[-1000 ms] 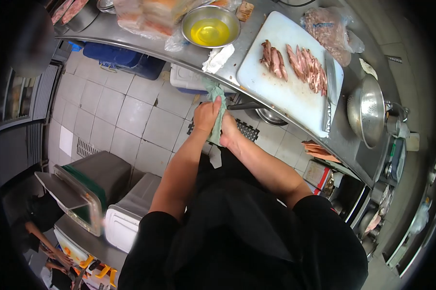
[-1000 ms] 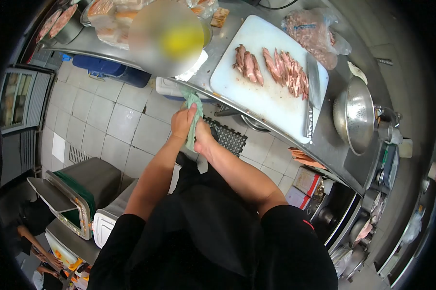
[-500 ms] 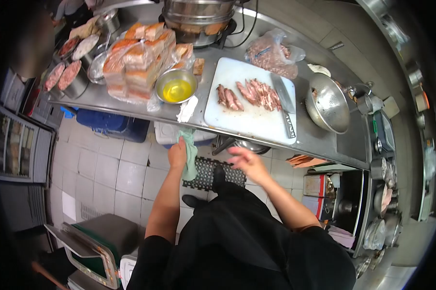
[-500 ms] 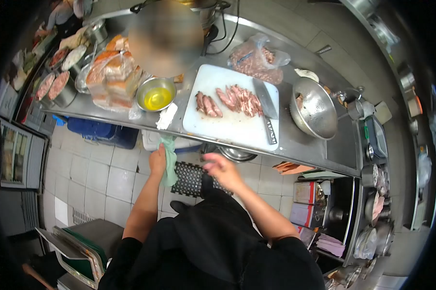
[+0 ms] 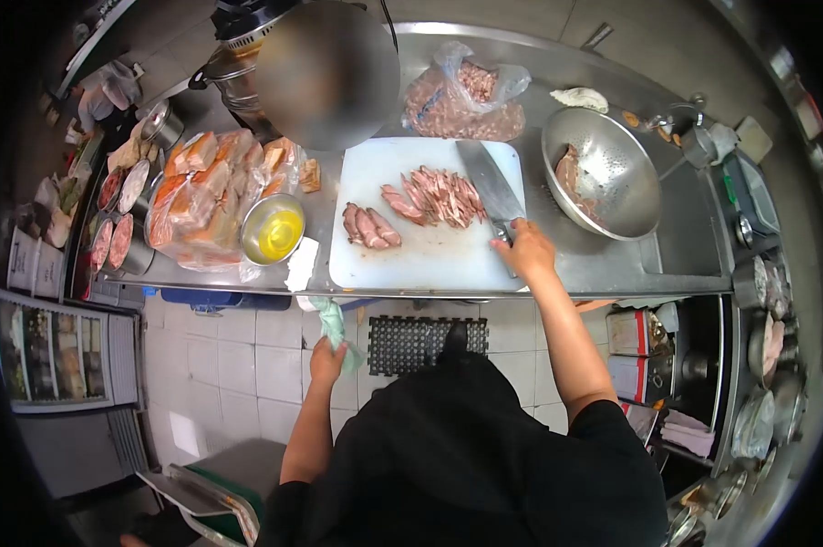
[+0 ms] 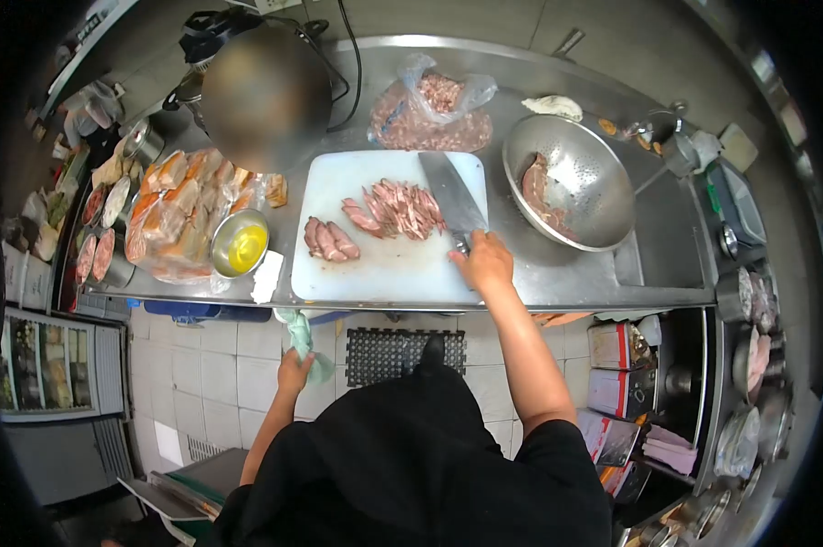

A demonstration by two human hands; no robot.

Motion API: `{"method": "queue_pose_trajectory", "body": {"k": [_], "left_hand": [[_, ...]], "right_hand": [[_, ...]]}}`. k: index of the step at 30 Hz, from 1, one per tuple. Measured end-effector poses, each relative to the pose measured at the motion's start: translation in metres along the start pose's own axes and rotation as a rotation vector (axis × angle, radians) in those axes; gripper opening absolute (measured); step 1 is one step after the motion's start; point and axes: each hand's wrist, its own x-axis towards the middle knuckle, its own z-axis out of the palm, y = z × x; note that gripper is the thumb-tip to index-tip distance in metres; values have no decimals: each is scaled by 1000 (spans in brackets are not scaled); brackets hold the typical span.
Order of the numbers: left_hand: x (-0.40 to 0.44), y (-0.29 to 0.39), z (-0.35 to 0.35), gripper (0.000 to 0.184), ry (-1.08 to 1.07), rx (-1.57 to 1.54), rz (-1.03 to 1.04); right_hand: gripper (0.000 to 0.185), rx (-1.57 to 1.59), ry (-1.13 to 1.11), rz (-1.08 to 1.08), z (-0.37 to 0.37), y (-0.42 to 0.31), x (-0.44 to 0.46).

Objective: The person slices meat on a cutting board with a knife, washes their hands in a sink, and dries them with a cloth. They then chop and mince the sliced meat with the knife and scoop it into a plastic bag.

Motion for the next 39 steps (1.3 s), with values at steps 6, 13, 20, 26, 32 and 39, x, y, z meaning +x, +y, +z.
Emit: {"method": "queue_pose_trajectory", "body": {"k": [6,13,20,26,32,39], "left_hand": [[-23,24,11,40,453,14,-39],[26,171,-112,15,571,-218,131],[149,281,-145,20,266,85,702],[226,271,-125,25,12,247,878],[255,262,-119,20,-107,223,1001],[257,261,-114,18,-159,176,947]], "right_hand": [[47,85,-260,-8,1,6,31],[44,213,-226,22,-36,19,31],[32,461,-253,-51,-85,-22,3],[34,228,-227,-105,-70,-64,-11],[33,86,-332,-160,-59,-106,5],[33,-21,-388,-300,-62,-121,27]]}}
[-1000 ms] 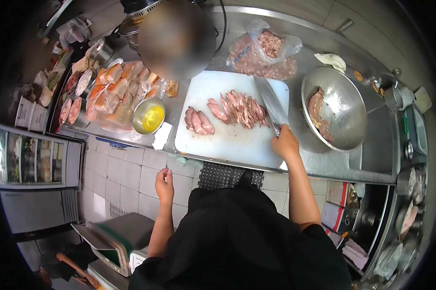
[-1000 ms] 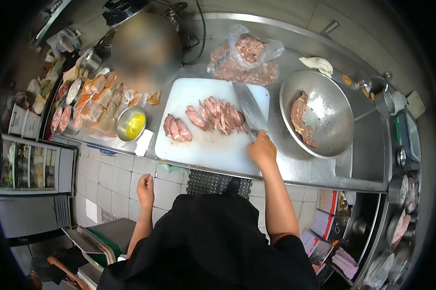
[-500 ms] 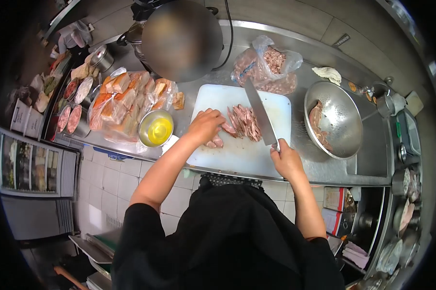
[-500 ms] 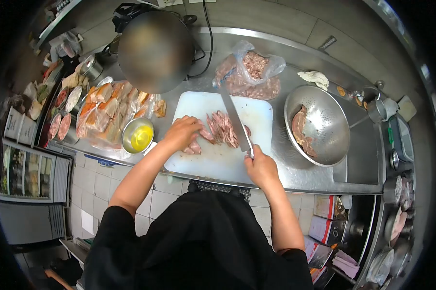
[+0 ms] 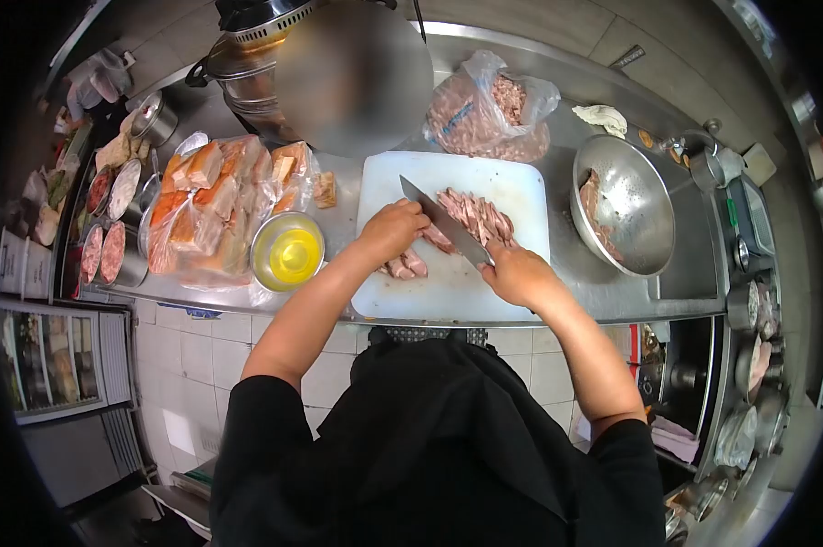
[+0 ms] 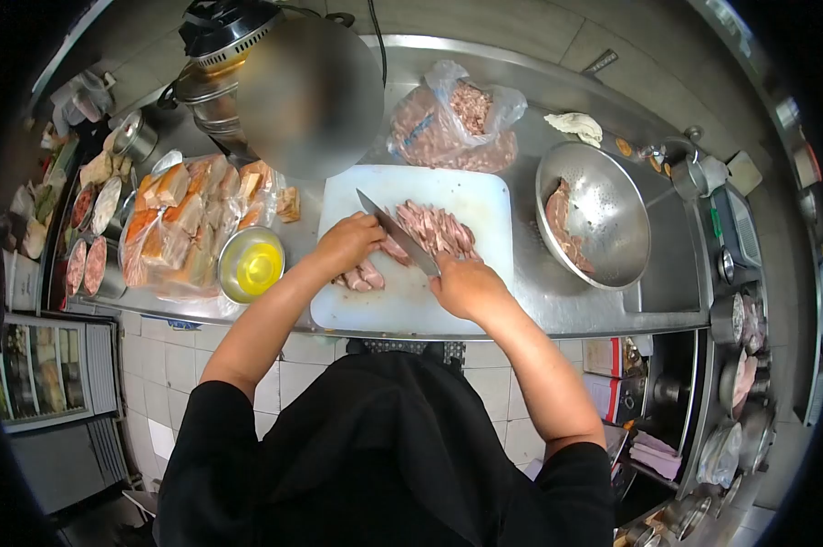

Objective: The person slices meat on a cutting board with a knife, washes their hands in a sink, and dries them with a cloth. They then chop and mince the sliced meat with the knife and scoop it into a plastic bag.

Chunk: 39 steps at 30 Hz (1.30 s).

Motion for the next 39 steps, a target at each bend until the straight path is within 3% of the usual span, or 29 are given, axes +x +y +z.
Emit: {"method": "queue_pose_trajectory", "body": {"k": [6,9,12,14,17,19,21,22,23,25,29,30,32,35,39], "left_hand": [[-3,1,1,16,11,-85,-55],[0,-2,2,16,37,-108,-71],[0,0,2,16,6,-61,-65],[0,-1,1,17,31,-89,-58],[1,-6,6,18,62,-100,-36],[-1,-6,7,18,54,-115,-55],[0,-6,7,17,59,-120,-71],[0,-6,8,17,73,-134,-63],[0,-7,8,16,86,-146,-54],[-2,-7,8,16,87,-152,-32],[0,-14,13,16,148,-186,10],[-1,-14,12,17,141,-194,-1],[-4,-14,14,17,143,-187,-22],[-4,-11,12,18,123,-169,-32],[-1,-11,8,15,104,-82,-31]], "right_hand": [[35,44,-174,88,17,-11,24],[37,82,-98,118,59,1,60],[36,15,119,-60,55,-2,83],[37,176,-218,107,6,-25,77],[37,215,-332,103,-25,-22,60],[38,145,-332,63,-7,-14,55],[38,172,-63,62,45,-8,63],[39,-14,170,-88,90,13,82],[39,-16,173,-92,79,10,87],[40,204,-143,107,39,-8,93],[40,121,-327,90,-20,-19,66],[40,124,-335,68,5,-14,69],[40,282,-78,145,61,0,80],[40,352,-95,225,51,-13,77],[41,306,-37,144,65,-8,81]]}}
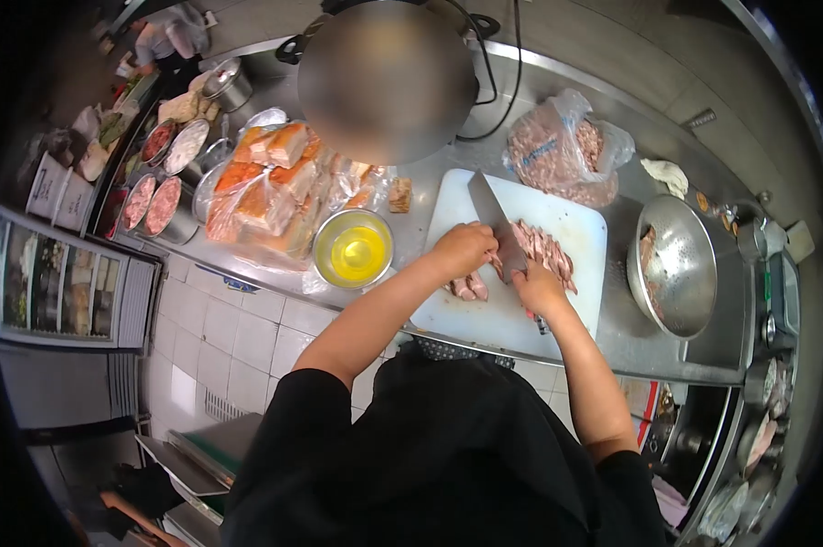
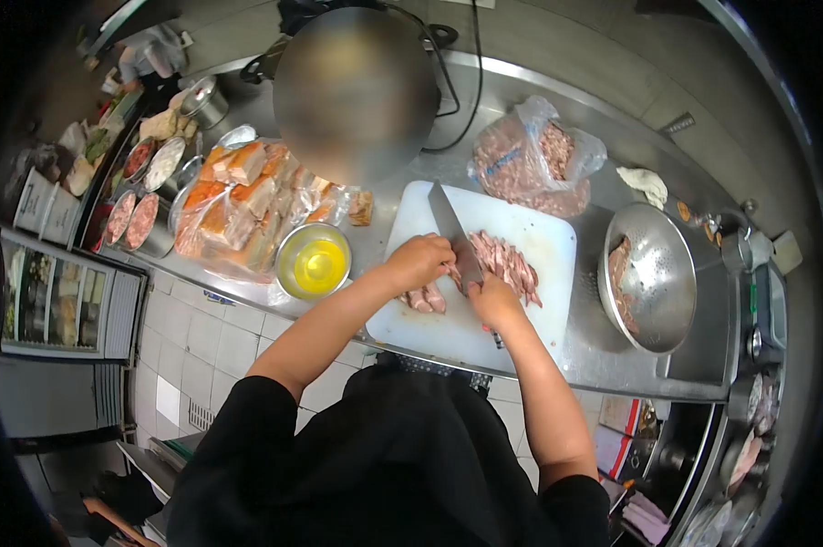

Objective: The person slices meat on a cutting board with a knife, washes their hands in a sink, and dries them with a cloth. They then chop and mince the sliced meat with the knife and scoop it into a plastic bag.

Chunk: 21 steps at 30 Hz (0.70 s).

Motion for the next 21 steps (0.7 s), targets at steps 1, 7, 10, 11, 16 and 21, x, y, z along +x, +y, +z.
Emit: {"method": "queue_pose_trajectory", "body": {"k": [1,7,10,11,16,21], "left_hand": [[-2,1,0,14,11,2,13],[-2,7,2,12,6,17,-7],[-3,9,0,11,-13,44,-52],[-5,10,0,11,-9,41,-48],[-9,10,4,14,-1,66,-78],[-18,8,-16,20,12,51,-199]], "right_hand": [[41,0,-1,-18,-2,-7,-1],[40,6,11,17,2,14,16],[39,-109,96,-103,0,20,30],[42,-54,74,-39,0,21,29],[39,-12,131,-78,8,50,26],[39,-152,171,-84,-4,16,0]]}}
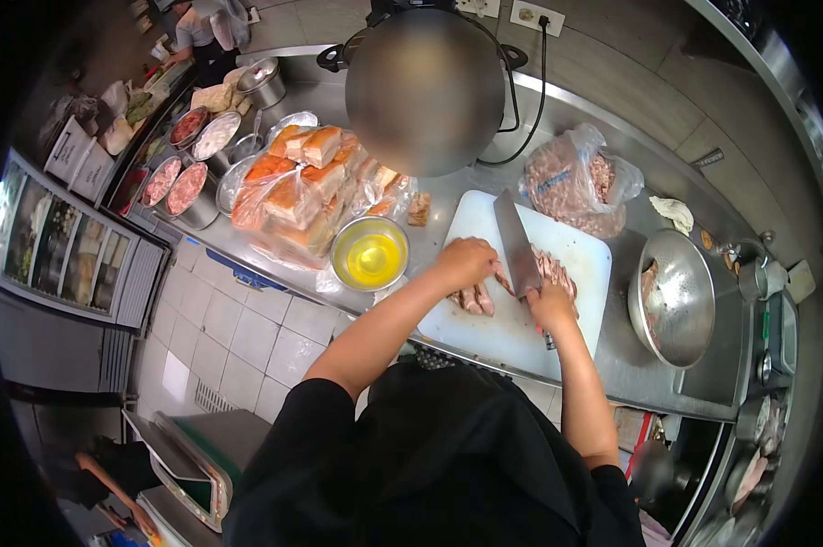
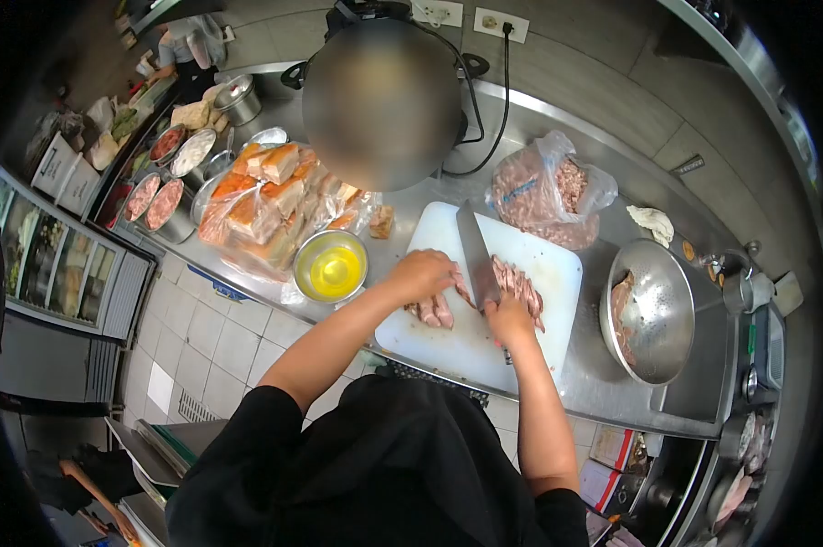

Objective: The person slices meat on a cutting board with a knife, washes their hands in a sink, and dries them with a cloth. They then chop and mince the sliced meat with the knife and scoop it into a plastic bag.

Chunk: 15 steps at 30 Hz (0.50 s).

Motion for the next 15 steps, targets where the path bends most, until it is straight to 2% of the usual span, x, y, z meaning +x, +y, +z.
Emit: {"method": "queue_pose_trajectory", "body": {"k": [1,3,5,6,7,8,9,10,12,15], "left_hand": [[-1,-9,-5,20,0,1,-1],[2,-34,-21,23,225,57,-193],[3,-48,-51,30,317,245,-362],[5,-55,-59,30,320,247,-362],[6,-62,-65,35,308,322,-491],[7,-65,-69,40,296,397,-620],[8,-70,-67,40,299,398,-621],[10,-77,-61,45,228,356,-669],[15,-93,-48,51,157,312,-716],[20,-105,-43,55,163,212,-718]], "right_hand": [[39,1,0,-1,6,5,1],[41,21,33,-10,19,15,3],[41,52,-6,37,6,-1,-4],[41,82,-44,84,0,-8,-5],[41,83,-43,80,7,-1,-2],[40,26,42,-12,19,11,0],[40,-33,128,-104,24,17,2],[40,-33,129,-106,16,7,1],[39,71,-57,101,0,-11,-6],[39,96,-54,117,-3,-16,-9]]}}
